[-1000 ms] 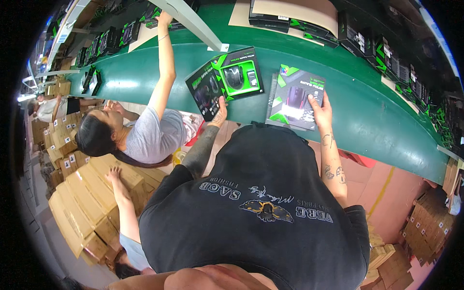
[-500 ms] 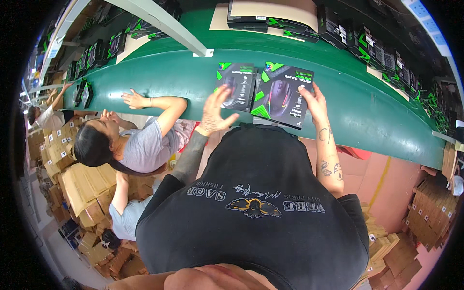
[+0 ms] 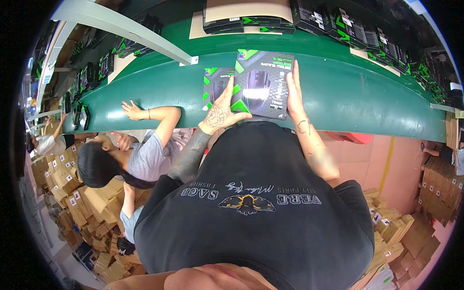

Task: The person picks up boxed computer mice from a shelf, opens and closes the front flap of the boxes by hand, and arranges them on the assembly table.

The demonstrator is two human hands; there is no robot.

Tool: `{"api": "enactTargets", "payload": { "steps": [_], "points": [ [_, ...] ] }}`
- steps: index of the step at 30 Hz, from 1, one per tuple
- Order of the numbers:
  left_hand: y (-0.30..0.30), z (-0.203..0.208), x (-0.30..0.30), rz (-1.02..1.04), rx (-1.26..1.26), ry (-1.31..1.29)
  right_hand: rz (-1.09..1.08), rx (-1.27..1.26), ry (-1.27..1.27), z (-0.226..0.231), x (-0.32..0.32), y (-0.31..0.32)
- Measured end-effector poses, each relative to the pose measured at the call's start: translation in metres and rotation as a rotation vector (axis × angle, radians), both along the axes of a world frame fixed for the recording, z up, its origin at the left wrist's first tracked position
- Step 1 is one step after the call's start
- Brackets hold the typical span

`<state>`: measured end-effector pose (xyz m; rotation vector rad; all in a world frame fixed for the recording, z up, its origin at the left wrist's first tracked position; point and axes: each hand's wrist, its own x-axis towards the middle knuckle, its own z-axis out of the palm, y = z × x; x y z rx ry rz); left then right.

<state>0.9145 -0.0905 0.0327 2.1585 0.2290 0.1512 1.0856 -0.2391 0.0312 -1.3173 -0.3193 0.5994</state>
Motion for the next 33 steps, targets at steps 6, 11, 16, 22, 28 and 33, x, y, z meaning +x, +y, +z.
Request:
{"api": "enactTargets", "payload": {
  "steps": [6, 11, 16, 22, 28, 33],
  "points": [
    [0.004, -0.022, -0.008, 0.176, 0.198, -0.2, -0.004, 0.042, -0.072, 0.005, -0.012, 0.006],
    [0.018, -0.076, -0.039, 0.334, 0.579, -0.424, -0.042, 0.174, -0.415, 0.038, -0.023, 0.005],
    [0.008, -0.063, -0.035, 0.429, 0.239, -0.669, 0.159, 0.361, -0.427, 0.05, -0.013, -0.001],
    [-0.007, 0.003, -0.033, 0.552, 0.242, -0.606, 0.173, 0.073, -0.479, 0.034, -0.028, 0.042],
    [0.042, -0.09, -0.097, 0.448, 0.153, 0.104, 0.347, -0.694, -0.779, 0.006, -0.009, 0.038],
    [0.04, -0.077, -0.079, 0.36, 0.666, 0.095, 0.093, -0.986, -0.832, -0.051, 0.03, -0.043]
  ]
}}
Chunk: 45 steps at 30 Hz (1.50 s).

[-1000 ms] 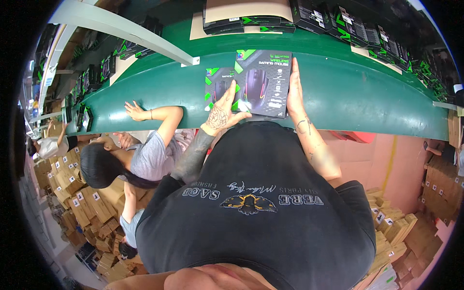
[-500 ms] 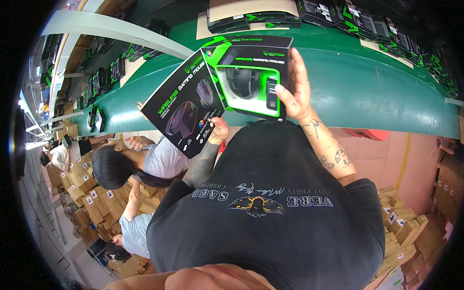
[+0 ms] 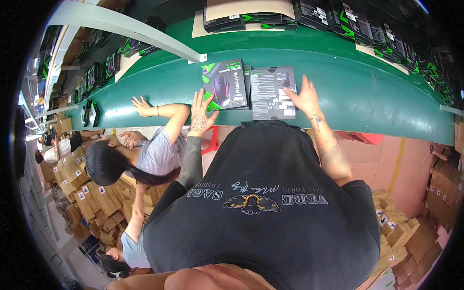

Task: The person picks up boxed computer mice from a shelf, opens and closes the front flap of the boxes by hand, and arranges them on the assembly table.

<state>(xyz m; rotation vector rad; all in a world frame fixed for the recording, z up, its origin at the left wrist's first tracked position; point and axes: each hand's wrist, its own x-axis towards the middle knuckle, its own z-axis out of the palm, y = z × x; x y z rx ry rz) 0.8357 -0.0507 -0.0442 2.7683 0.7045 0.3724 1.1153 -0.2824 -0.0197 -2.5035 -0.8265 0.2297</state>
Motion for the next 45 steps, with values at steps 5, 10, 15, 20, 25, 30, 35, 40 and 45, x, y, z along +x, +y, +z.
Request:
{"api": "enactTargets", "payload": {
  "steps": [5, 10, 15, 20, 25, 30, 35, 40, 45],
  "points": [
    [-0.056, 0.013, 0.055, -0.414, -0.153, 0.06, -0.043, -0.126, 0.513, -0.015, -0.015, -0.015],
    [-0.082, 0.002, 0.11, -0.354, -0.042, 0.032, -0.176, -0.09, 0.586, -0.027, -0.015, -0.006],
    [-0.08, 0.009, 0.111, -0.314, -0.303, -0.038, -0.066, -0.018, 0.656, -0.005, -0.006, -0.024],
    [-0.061, 0.099, 0.108, -0.426, -0.445, -0.319, -0.08, 0.488, 1.224, 0.031, 0.0, -0.061],
    [-0.067, 0.138, 0.121, -0.086, -0.858, -0.679, 0.353, 0.698, 0.619, 0.088, -0.002, -0.05],
    [-0.039, 0.136, 0.135, 0.125, -1.657, -0.467, 0.363, 0.881, 0.914, 0.115, -0.015, -0.007],
    [-0.045, 0.143, 0.116, -0.264, -0.734, -0.406, -0.003, 1.071, 1.099, 0.106, -0.023, 0.008],
    [-0.057, 0.169, 0.099, -0.367, -0.712, -0.239, -0.1, 1.222, 1.2, 0.115, -0.032, 0.014],
    [-0.053, 0.154, 0.095, -0.356, -0.563, -0.318, -0.096, 1.33, 1.127, 0.104, -0.039, 0.015]
  ]
}}
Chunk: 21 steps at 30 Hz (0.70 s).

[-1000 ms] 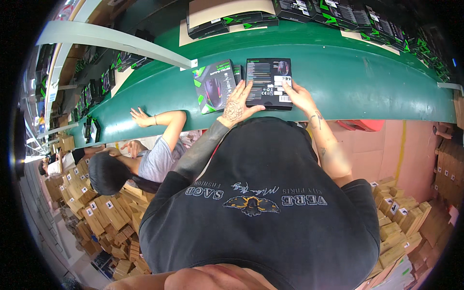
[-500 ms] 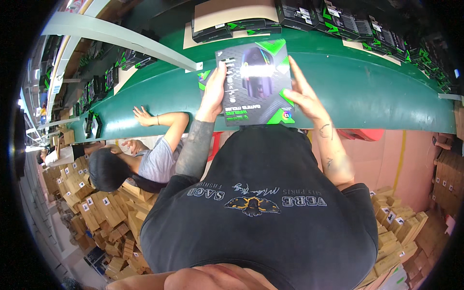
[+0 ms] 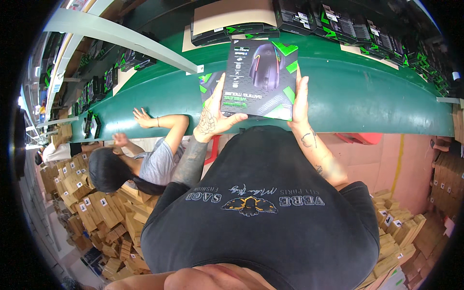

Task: The person picks up boxed computer mice from a shelf, opens and closes the front flap of the boxes by hand, and arranges them on the assembly table.

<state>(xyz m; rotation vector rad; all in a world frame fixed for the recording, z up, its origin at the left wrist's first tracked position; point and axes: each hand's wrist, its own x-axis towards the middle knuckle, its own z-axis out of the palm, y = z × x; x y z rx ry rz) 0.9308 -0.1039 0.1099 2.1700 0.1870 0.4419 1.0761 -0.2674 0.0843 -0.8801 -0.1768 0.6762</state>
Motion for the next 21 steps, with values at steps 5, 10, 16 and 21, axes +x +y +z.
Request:
{"api": "enactTargets", "payload": {
  "steps": [5, 10, 16, 21],
  "points": [
    [-0.006, -0.011, -0.004, 0.079, -0.054, -0.047, 0.036, -0.126, -0.15, 0.002, 0.003, -0.003],
    [-0.004, 0.023, -0.003, 0.158, 0.095, 0.032, 0.145, -0.396, 0.154, 0.013, 0.027, -0.013],
    [0.025, 0.058, 0.022, -0.028, 0.149, -0.164, 0.579, -0.099, 0.253, 0.027, 0.045, -0.029],
    [0.073, 0.02, 0.047, -0.36, -0.403, 0.119, 0.694, -0.088, 0.465, 0.029, 0.034, -0.001]
  ]
}}
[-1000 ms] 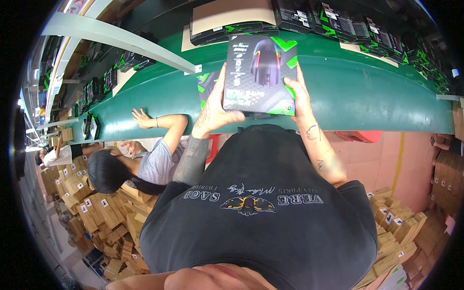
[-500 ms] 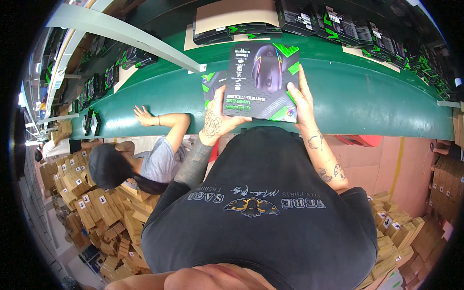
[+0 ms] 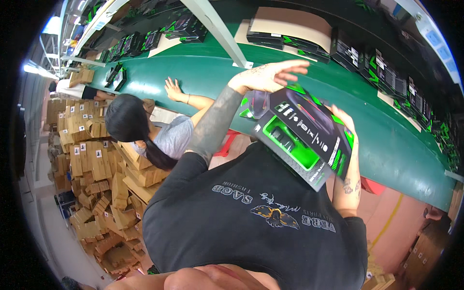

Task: The person picks up boxed computer mice from a shelf, opens and closes the front flap of the boxes by hand, and arranges them on the assembly table.

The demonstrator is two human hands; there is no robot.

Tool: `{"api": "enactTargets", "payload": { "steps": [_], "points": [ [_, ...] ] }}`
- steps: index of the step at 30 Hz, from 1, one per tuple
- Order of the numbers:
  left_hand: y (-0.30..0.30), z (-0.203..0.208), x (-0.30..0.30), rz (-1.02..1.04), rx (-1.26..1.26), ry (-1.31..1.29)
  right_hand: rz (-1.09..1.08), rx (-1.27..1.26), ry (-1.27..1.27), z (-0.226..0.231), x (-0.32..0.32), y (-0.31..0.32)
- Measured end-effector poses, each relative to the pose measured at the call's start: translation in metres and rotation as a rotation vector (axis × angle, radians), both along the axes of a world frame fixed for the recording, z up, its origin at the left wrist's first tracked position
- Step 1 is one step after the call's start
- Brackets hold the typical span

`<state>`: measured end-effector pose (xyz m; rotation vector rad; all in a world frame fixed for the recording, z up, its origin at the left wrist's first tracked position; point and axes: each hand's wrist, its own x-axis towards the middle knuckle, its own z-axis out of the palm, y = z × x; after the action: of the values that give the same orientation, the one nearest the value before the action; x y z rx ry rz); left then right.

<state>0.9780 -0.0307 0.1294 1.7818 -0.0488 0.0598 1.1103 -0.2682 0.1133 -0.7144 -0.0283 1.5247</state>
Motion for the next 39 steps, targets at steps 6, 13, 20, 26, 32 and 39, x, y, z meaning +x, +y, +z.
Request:
{"api": "enactTargets", "payload": {
  "steps": [6, 13, 20, 26, 32, 39],
  "points": [
    [-0.036, -0.051, -0.017, 0.415, -0.644, 0.294, -0.151, 0.43, 0.364, -0.053, 0.003, -0.003],
    [-0.081, -0.083, -0.073, 0.796, -0.149, 0.173, -0.574, 0.251, -0.144, -0.032, -0.043, -0.024],
    [-0.105, -0.1, -0.09, 0.808, -0.343, -0.12, -0.48, 0.333, -0.333, -0.032, -0.03, -0.017],
    [-0.101, -0.093, -0.125, 0.751, 0.224, -0.169, -0.345, 0.223, -0.275, -0.035, -0.034, 0.016],
    [-0.066, -0.109, -0.124, 0.617, 0.985, -0.026, 0.074, -0.299, -1.725, -0.089, -0.043, 0.062],
    [-0.084, -0.099, -0.104, 0.586, 0.94, -0.163, -0.132, -0.837, -2.0, -0.154, 0.001, -0.036]
  ]
}}
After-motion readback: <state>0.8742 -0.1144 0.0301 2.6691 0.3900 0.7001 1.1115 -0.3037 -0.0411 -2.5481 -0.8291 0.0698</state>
